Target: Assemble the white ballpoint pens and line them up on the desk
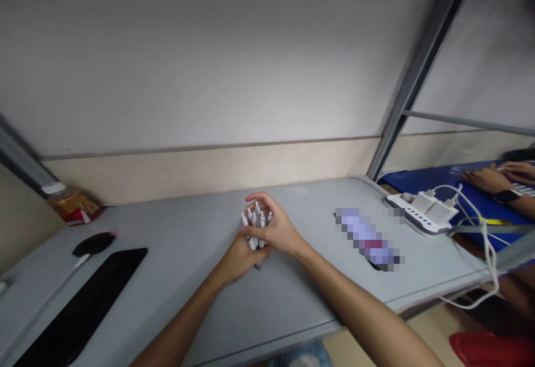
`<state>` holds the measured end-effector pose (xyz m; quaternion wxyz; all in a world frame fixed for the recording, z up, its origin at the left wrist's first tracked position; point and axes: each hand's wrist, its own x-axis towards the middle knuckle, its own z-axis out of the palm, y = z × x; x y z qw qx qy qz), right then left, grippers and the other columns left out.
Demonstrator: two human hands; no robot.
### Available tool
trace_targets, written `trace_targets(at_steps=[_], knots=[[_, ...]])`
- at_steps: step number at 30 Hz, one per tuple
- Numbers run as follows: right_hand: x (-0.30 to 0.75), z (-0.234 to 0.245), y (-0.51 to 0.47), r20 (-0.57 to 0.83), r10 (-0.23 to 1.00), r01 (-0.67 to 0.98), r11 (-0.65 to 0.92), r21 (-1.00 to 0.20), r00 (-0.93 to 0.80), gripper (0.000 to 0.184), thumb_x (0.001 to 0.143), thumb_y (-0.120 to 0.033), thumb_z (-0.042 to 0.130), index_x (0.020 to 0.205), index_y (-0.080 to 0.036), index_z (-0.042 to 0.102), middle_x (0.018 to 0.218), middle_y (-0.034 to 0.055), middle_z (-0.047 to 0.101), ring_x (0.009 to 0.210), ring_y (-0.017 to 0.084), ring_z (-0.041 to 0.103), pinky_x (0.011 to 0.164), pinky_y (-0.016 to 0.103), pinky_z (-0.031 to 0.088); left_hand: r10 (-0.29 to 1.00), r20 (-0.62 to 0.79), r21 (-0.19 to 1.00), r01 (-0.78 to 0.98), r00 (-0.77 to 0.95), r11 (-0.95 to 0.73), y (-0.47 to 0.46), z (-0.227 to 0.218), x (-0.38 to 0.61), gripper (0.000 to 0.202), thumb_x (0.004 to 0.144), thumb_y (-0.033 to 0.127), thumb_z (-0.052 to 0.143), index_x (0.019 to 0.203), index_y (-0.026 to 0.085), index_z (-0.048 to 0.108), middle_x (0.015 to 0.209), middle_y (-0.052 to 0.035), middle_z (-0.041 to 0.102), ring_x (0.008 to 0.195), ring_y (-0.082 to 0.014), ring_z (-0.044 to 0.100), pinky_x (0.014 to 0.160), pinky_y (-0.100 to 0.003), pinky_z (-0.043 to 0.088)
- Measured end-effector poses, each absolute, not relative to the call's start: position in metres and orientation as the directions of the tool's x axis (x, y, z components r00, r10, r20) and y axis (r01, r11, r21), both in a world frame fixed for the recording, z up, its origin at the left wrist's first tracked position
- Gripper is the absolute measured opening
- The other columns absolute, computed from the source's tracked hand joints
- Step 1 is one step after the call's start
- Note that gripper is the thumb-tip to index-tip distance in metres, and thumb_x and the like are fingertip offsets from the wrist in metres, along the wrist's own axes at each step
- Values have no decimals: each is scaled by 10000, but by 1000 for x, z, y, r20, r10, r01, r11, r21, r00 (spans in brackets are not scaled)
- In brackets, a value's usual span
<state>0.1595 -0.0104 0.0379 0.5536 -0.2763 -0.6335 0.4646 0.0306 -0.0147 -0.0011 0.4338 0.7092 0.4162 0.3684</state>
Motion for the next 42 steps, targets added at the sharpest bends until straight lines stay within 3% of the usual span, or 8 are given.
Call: trace_targets(at_steps=[4, 11, 17, 20, 28, 31, 36, 42], knots=[[161, 43, -12, 408, 870, -212, 359, -909, -276, 594, 585, -243, 812, 1101, -240, 520, 908, -6, 638, 766, 150, 610, 719, 300, 502, 915, 161, 917, 286, 370, -277, -15, 0, 29, 479, 713, 234, 637, 1183, 184, 559, 1160, -68, 646, 1076, -239, 600, 934, -377, 497], [161, 42, -10, 363, 872, -214, 306, -928, -329, 399, 616, -300, 799, 932, -210, 573, 810, -10, 653, 722, 153, 623, 724, 317, 507, 912, 162, 903, 316, 376, -291, -14, 2, 27, 412, 703, 245, 657, 1104, 176, 593, 1138, -73, 657, 1038, -237, 614, 900, -331, 506], [159, 37, -11, 411, 856, -221, 355, -908, -314, 569, 583, -243, 820, 1093, -233, 568, 976, 11, 634, 869, 166, 625, 794, 317, 503, 908, 34, 896, 390, 417, -213, -15, 7, 15, 301, 660, 207, 632, 960, 184, 645, 848, -20, 695, 777, -201, 638, 706, -305, 548], [157, 35, -13, 375, 855, -256, 297, -920, -357, 620, 597, -238, 808, 1150, -252, 528, 965, 7, 637, 871, 174, 636, 782, 328, 510, 914, 80, 883, 397, 397, -250, -16, 11, 13, 296, 635, 186, 630, 928, 195, 669, 914, -23, 699, 877, -221, 636, 785, -318, 541], [159, 39, -15, 308, 868, -271, 211, -939, -391, 481, 610, -138, 729, 1050, -243, 567, 784, -49, 578, 653, 108, 557, 602, 227, 451, 853, 145, 830, 407, 501, -381, -14, 8, 12, 421, 671, 192, 654, 1092, 205, 657, 1154, -42, 653, 1088, -264, 580, 983, -391, 460], [159, 39, -14, 296, 874, -273, 198, -941, -385, 428, 596, -98, 681, 989, -232, 576, 767, -53, 552, 612, 91, 507, 558, 206, 411, 858, 95, 851, 406, 505, -333, -14, 7, 12, 459, 663, 213, 695, 1117, 197, 631, 1120, -43, 658, 1056, -260, 591, 934, -374, 491], [159, 41, -15, 299, 869, -297, 187, -936, -394, 302, 588, -100, 628, 854, -213, 539, 730, -48, 537, 615, 99, 494, 555, 212, 402, 861, 58, 954, 225, 505, -197, -15, 3, 15, 519, 668, 282, 755, 1147, 197, 574, 1117, -72, 654, 1047, -239, 598, 882, -337, 518], [159, 38, -17, 311, 858, -272, 211, -939, -408, 286, 602, -107, 617, 854, -213, 534, 746, -37, 563, 631, 114, 519, 580, 232, 433, 839, -8, 990, 122, 544, -70, -15, 1, 14, 500, 668, 222, 762, 1120, 175, 552, 1025, -70, 673, 960, -208, 634, 815, -310, 536]])
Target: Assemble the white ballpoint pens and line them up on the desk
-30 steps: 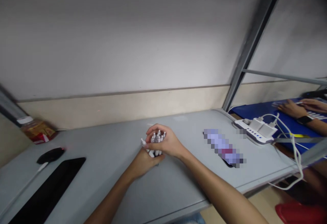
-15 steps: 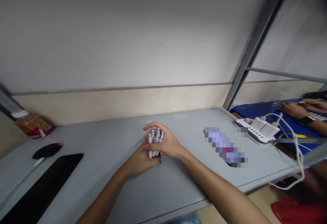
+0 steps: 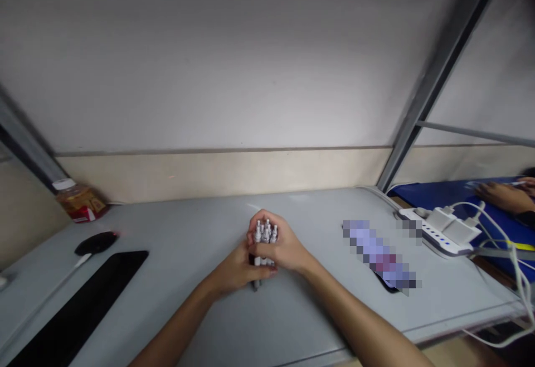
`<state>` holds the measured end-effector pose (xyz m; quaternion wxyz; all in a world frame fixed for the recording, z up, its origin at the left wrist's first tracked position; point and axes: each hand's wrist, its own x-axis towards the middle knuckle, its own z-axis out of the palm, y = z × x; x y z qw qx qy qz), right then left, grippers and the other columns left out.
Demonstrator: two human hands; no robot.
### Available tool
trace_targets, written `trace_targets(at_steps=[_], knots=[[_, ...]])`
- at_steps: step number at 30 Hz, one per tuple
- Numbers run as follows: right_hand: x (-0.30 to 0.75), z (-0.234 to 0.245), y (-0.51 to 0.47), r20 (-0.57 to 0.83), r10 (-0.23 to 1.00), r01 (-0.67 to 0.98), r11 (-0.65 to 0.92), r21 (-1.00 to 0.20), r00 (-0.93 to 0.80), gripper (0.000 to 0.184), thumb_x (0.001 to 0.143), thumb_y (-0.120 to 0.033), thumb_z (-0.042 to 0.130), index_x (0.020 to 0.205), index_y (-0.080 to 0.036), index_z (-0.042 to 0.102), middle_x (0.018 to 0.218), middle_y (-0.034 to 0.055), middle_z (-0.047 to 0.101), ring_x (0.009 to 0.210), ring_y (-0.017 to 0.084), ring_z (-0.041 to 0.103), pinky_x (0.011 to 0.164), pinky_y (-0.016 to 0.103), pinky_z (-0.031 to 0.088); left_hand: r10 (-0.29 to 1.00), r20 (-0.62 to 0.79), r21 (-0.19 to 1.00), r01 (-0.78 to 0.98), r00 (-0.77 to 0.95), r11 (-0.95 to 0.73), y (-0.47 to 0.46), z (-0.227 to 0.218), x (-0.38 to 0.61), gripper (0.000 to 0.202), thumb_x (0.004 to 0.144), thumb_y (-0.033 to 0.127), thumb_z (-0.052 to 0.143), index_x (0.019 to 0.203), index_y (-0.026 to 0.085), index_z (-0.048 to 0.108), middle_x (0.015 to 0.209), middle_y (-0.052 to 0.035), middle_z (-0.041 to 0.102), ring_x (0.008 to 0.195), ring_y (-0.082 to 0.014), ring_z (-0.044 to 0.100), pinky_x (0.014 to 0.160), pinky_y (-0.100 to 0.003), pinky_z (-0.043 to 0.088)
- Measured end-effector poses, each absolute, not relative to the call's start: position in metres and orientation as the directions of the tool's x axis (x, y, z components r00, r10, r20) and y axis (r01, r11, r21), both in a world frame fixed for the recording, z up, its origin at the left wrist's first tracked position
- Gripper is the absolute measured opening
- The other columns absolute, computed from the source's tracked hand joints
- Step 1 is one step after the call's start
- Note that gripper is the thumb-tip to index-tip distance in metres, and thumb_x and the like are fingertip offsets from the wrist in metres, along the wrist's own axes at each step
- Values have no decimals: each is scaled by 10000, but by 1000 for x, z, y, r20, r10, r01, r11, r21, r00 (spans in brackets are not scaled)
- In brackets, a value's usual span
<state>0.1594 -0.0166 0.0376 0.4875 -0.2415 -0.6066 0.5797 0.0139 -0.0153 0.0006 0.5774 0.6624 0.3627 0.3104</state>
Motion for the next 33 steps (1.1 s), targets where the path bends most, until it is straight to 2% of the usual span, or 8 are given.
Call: trace_targets(at_steps=[3, 7, 13, 16, 19, 23, 26, 33], knots=[[159, 37, -17, 313, 852, -286, 202, -937, -420, 284, 614, -110, 618, 863, -214, 528, 757, -31, 582, 646, 121, 537, 593, 240, 446, 848, 2, 988, 130, 531, -84, -18, 4, 14, 487, 664, 221, 762, 1107, 179, 564, 1060, -72, 663, 1008, -215, 615, 854, -324, 526], [161, 40, -18, 302, 850, -275, 195, -941, -432, 298, 629, -143, 657, 886, -219, 527, 770, -32, 591, 651, 121, 553, 597, 241, 455, 858, 7, 981, 162, 514, -105, -19, 7, 16, 521, 655, 256, 767, 1131, 188, 565, 1054, -66, 661, 987, -206, 609, 822, -312, 531], [160, 40, -18, 321, 865, -255, 234, -938, -386, 531, 637, -244, 760, 1094, -261, 489, 822, -31, 594, 684, 132, 575, 620, 260, 480, 898, 20, 983, 154, 439, -97, -22, 10, 20, 535, 628, 242, 762, 1129, 207, 578, 1002, -48, 677, 911, -205, 629, 774, -310, 538], [159, 37, -15, 354, 886, -212, 300, -930, -299, 608, 621, -274, 797, 1135, -269, 473, 909, -13, 591, 754, 141, 583, 673, 270, 492, 933, 64, 983, 141, 354, -121, -22, 11, 23, 378, 629, 201, 720, 996, 190, 635, 955, -37, 692, 879, -202, 635, 755, -298, 528], [159, 35, -10, 380, 899, -160, 351, -923, -217, 682, 605, -294, 822, 1180, -268, 458, 1002, 10, 575, 823, 149, 586, 733, 282, 498, 952, 45, 985, 143, 303, -92, -18, 11, 23, 141, 679, 217, 656, 801, 151, 627, 676, -3, 650, 649, -147, 606, 602, -251, 490], [163, 30, 1, 346, 918, -108, 331, -938, -195, 507, 714, -384, 745, 1150, -242, 529, 988, 27, 582, 833, 154, 589, 695, 273, 497, 964, 8, 992, 116, 267, -41, -13, 12, 20, 127, 723, 265, 624, 717, 147, 579, 556, 19, 593, 526, -114, 556, 510, -220, 443], [165, 25, 10, 329, 921, -91, 317, -944, -209, 351, 811, -426, 638, 1075, -200, 590, 834, 15, 605, 759, 143, 596, 671, 268, 483, 966, -4, 995, 100, 260, -23, -12, 13, 20, 138, 712, 259, 637, 708, 150, 551, 561, 20, 597, 515, -112, 570, 503, -215, 455], [168, 15, 19, 199, 961, -155, 171, -973, -191, 366, 735, -444, 687, 933, -171, 544, 629, -40, 564, 568, 119, 553, 543, 242, 450, 955, -134, 991, 27, 266, 131, -12, 11, 19, 290, 740, 305, 632, 966, 157, 527, 669, 14, 642, 460, -148, 614, 423, -246, 475]])
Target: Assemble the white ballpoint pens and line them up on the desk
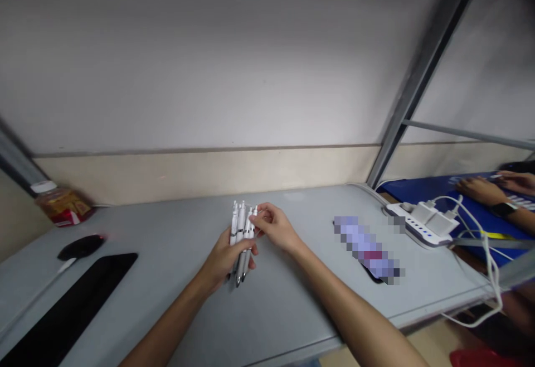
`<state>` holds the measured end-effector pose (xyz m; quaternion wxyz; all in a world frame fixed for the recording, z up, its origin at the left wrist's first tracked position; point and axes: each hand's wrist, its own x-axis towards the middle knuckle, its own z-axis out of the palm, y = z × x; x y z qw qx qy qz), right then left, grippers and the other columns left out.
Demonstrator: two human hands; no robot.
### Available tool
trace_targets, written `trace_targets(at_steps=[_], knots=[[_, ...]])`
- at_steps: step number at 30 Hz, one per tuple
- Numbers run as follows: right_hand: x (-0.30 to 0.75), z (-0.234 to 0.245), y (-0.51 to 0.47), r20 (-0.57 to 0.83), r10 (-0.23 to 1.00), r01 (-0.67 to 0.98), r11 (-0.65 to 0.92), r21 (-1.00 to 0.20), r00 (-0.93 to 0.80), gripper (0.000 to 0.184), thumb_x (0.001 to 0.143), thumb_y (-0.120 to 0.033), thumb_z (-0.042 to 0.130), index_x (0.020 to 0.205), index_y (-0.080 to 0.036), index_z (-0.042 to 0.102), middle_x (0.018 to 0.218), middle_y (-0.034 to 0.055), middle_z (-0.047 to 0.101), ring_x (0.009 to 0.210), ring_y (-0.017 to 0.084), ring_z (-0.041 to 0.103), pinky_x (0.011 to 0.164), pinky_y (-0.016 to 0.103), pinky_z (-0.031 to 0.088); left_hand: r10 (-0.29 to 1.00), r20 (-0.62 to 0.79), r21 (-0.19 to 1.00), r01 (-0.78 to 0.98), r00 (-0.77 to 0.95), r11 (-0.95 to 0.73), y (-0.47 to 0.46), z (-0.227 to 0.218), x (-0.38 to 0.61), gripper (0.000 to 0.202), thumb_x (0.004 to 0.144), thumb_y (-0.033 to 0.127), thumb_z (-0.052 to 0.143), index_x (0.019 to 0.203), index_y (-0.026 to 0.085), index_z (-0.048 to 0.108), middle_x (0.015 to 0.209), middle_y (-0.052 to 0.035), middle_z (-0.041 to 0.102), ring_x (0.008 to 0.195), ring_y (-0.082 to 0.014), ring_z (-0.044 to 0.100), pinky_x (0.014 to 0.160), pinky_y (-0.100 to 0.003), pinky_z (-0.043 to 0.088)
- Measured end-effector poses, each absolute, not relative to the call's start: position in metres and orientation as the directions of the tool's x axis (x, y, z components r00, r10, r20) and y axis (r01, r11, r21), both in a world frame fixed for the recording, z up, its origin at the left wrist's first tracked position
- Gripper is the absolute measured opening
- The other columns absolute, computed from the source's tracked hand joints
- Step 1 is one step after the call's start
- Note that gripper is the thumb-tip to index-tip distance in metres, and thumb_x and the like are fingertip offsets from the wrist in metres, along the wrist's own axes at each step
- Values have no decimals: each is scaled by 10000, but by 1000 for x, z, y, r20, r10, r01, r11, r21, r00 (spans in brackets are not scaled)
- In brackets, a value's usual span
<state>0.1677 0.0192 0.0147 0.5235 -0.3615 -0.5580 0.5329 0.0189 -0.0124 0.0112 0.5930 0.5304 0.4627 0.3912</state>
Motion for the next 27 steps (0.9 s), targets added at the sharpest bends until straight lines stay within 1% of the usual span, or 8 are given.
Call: trace_targets(at_steps=[5, 10, 13, 15, 19, 23, 25, 27], knots=[[168, 13, 22, 130, 989, -216, 114, -970, -64, 298, 735, -405, 646, 892, -167, 560, 638, -48, 524, 539, 98, 522, 525, 230, 437, 966, -174, 984, -7, 188, 179, -8, 9, 17, 301, 736, 330, 653, 953, 150, 547, 753, -38, 675, 599, -212, 689, 467, -279, 525], [169, 15, 24, -4, 999, -328, 11, -945, 45, 276, 778, -393, 560, 958, -184, 556, 624, -71, 445, 453, 84, 488, 442, 212, 382, 967, -186, 982, 8, 174, 188, -3, 4, 14, 281, 738, 288, 656, 946, 161, 517, 774, -39, 680, 646, -205, 692, 537, -295, 548], [170, 19, 19, -36, 999, -228, -44, -973, -36, 232, 803, -376, 551, 959, -205, 549, 626, -81, 423, 381, 48, 372, 373, 187, 270, 962, -195, 981, 24, 191, 194, -1, -1, 11, 311, 749, 293, 639, 1003, 178, 502, 724, 0, 650, 571, -174, 659, 503, -282, 524], [170, 21, 14, -58, 992, -122, -72, -990, -109, 248, 822, -413, 558, 960, -208, 542, 621, -78, 430, 385, 46, 348, 363, 181, 244, 959, -192, 981, 45, 209, 187, -1, -3, 10, 286, 751, 296, 629, 979, 182, 498, 677, 22, 620, 525, -153, 625, 475, -263, 499], [169, 20, 6, -64, 972, -7, -67, -998, -224, 410, 811, -542, 588, 1033, -202, 537, 607, -63, 464, 434, 63, 367, 370, 175, 256, 955, -159, 983, 128, 249, 130, -2, -1, 11, 246, 771, 296, 598, 964, 178, 502, 601, 43, 581, 482, -112, 564, 454, -208, 438], [166, 15, 4, -2, 970, -7, -4, -1000, -244, 445, 759, -547, 659, 1004, -191, 555, 646, -48, 500, 487, 67, 399, 393, 170, 290, 956, -82, 971, 239, 283, 12, -6, 2, 14, 301, 800, 311, 562, 1069, 185, 513, 577, 63, 559, 461, -97, 522, 447, -194, 402], [164, 12, 4, 22, 970, -46, 12, -999, -243, 411, 736, -503, 698, 946, -179, 557, 711, -31, 541, 531, 71, 447, 435, 174, 344, 954, -41, 952, 302, 298, -53, -7, 2, 16, 324, 811, 357, 557, 1086, 187, 525, 612, 48, 590, 485, -110, 541, 467, -211, 419], [163, 10, 6, 36, 971, -73, 19, -997, -234, 381, 716, -462, 726, 896, -173, 554, 744, -23, 561, 574, 79, 484, 490, 183, 393, 948, 52, 925, 342, 315, -165, -7, 0, 17, 348, 811, 381, 569, 1102, 191, 547, 773, 1, 664, 640, -138, 615, 585, -242, 480]])
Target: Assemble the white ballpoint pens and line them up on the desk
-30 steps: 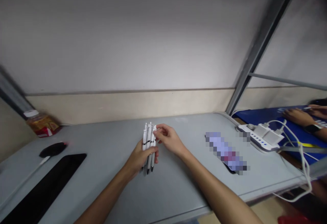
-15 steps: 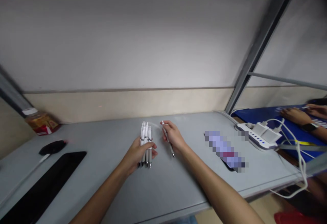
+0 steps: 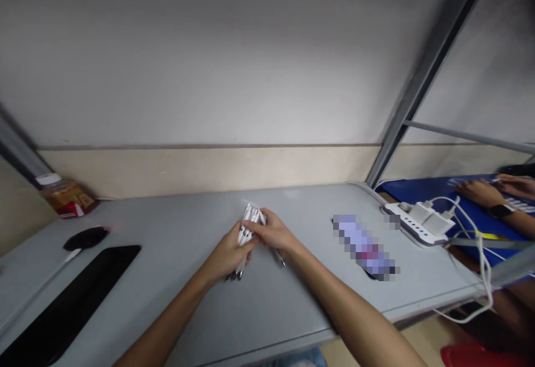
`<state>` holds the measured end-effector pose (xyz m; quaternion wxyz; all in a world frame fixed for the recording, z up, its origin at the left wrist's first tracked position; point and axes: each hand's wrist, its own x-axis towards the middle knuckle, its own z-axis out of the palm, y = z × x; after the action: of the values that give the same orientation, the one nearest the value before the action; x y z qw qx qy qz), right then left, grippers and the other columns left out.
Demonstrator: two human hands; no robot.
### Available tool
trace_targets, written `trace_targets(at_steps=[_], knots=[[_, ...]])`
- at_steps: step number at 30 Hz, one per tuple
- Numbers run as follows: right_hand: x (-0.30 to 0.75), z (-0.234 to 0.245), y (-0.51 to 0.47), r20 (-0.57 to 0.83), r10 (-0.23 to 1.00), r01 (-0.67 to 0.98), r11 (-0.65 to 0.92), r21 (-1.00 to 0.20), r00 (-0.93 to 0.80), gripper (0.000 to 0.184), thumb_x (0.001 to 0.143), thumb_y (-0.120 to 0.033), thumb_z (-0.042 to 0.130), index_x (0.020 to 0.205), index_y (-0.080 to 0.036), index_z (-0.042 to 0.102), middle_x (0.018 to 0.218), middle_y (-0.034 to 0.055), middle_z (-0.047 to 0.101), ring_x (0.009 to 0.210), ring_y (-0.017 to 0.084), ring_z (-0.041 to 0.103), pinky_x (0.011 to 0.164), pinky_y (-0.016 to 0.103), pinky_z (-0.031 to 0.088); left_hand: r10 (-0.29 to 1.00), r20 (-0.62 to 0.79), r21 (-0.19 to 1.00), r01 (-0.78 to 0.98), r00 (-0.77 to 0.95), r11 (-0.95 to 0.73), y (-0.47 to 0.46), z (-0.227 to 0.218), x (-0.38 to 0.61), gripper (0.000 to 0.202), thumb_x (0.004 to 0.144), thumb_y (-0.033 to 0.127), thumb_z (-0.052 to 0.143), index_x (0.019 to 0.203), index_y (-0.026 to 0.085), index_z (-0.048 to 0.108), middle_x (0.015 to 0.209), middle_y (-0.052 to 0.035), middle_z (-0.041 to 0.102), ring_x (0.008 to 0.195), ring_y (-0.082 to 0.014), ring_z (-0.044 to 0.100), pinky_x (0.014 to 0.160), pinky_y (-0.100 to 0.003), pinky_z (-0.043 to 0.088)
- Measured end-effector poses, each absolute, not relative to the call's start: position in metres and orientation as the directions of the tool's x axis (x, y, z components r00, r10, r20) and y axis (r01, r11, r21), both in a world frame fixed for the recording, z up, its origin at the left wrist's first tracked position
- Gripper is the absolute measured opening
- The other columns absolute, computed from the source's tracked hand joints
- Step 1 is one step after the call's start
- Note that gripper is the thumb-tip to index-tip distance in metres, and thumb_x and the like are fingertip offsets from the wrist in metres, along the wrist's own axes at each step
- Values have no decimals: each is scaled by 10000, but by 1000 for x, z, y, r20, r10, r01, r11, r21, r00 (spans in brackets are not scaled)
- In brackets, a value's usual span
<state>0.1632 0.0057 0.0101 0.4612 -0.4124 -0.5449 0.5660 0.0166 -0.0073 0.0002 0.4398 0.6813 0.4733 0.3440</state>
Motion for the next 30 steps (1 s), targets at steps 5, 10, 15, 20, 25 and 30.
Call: trace_targets(at_steps=[5, 10, 15, 20, 25, 30], knots=[[165, 6, 10, 29, 970, -60, 14, -998, -240, 343, 707, -425, 736, 863, -176, 559, 720, -31, 560, 580, 80, 490, 505, 182, 396, 922, 214, 746, 556, 322, -367, 0, -8, 15, 329, 821, 412, 543, 1068, 206, 610, 1003, -41, 674, 955, -218, 603, 877, -341, 450], [171, -3, 17, -63, 962, 116, -32, -993, -267, 330, 733, -447, 700, 832, -157, 576, 587, -56, 478, 473, 61, 383, 399, 173, 281, 981, 137, 434, 882, 137, -184, 3, -19, 13, 360, 799, 493, 506, 967, 196, 621, 1048, -94, 593, 1077, -301, 490, 876, -429, 400], [173, -8, 20, -92, 947, 189, -35, -981, -307, 286, 758, -419, 656, 756, -144, 580, 534, -60, 424, 445, 59, 339, 389, 182, 252, 986, 160, 342, 935, 43, -96, -1, -22, 18, 473, 806, 562, 465, 1088, 190, 538, 1161, -114, 520, 1146, -309, 424, 871, -454, 375], [175, -4, 20, -48, 954, 209, 16, -978, -295, 218, 752, -358, 632, 765, -148, 576, 550, -65, 421, 471, 61, 355, 432, 178, 267, 975, 216, 380, 916, 44, -125, -1, -21, 17, 520, 840, 514, 456, 1262, 212, 420, 1249, -119, 480, 1182, -289, 413, 920, -474, 338], [178, -3, 24, 30, 985, 243, 72, -967, -171, 167, 798, -296, 508, 737, -151, 563, 581, -52, 437, 488, 69, 368, 452, 181, 267, 969, 241, 448, 878, 61, -166, 4, -12, 8, 461, 843, 491, 482, 1227, 238, 445, 1296, -111, 467, 1213, -290, 403, 927, -468, 339], [179, -11, 27, 31, 970, 306, 107, -946, -243, 148, 729, -166, 497, 794, -149, 629, 555, -56, 448, 480, 80, 380, 470, 192, 289, 950, 229, 451, 842, 213, -297, 8, -4, 0, 364, 825, 419, 536, 1147, 252, 518, 1246, -68, 548, 1191, -277, 445, 943, -438, 341]])
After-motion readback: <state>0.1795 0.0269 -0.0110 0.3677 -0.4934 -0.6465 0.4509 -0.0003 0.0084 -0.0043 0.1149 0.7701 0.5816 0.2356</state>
